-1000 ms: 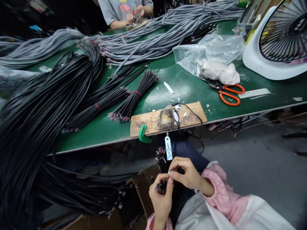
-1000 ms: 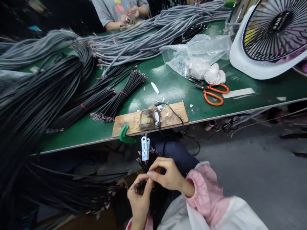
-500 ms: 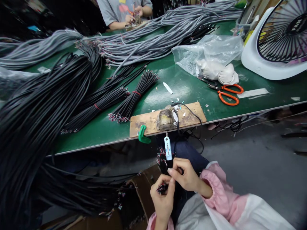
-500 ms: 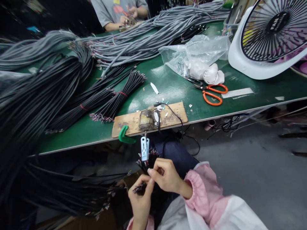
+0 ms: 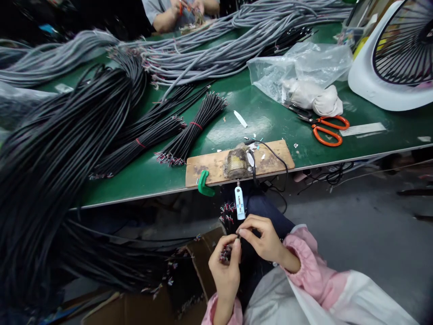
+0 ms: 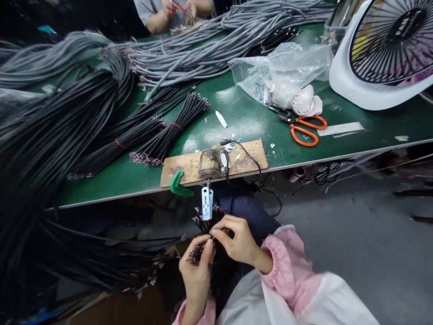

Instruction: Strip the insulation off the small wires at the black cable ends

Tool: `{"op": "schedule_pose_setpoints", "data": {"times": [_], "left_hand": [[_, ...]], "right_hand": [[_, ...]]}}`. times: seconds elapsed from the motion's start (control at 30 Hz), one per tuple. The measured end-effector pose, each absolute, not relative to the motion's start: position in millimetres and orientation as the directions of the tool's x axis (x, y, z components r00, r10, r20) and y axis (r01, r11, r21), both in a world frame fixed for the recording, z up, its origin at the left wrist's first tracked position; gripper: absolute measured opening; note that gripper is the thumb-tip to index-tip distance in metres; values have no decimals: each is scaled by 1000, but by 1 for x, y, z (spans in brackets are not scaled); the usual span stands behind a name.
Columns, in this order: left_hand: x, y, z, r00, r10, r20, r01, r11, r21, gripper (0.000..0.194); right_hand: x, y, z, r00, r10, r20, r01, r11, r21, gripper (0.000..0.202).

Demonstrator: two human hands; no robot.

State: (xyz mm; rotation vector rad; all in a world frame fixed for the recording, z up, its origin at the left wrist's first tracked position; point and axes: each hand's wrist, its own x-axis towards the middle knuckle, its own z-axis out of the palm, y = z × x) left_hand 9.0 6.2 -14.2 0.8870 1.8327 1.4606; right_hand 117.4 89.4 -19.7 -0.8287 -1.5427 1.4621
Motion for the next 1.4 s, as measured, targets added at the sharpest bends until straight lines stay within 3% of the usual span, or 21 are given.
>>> {"op": "schedule_pose_setpoints", "data": {"times": [0.17,0.27,0.53,0.93,1.0,1.17,1.4], "left_hand": [[10,4,-18,-588,803,-92,81,172,982,34],[9,3,-22,-587,795,-150,3,187,982,37],[5,2,-17,-521,848,-98,27,131,991,34],[-7,0,-6,-383,915,-125,55,157,986,29],[-6,0,-3,-400,911,-104,44,133,990,28],[-2,5,8,-411,911,-36,-13,33,999,29],[1,32,29,-514,850,119,66,-99,993,20]], "right_hand": [[115,78,-19,-326,923,203,-23,207,-978,20],[117,76,-20,-360,893,272,-13,286,-958,19],[120,84,-24,-433,893,123,-128,74,-989,22],[124,78,-13,-427,879,213,-57,209,-976,21],[125,80,-12,-479,861,172,-132,123,-984,27],[121,93,-14,-622,781,-47,-352,-333,-875,43],[94,122,-4,-631,769,-101,-503,-505,-701,54]]}}
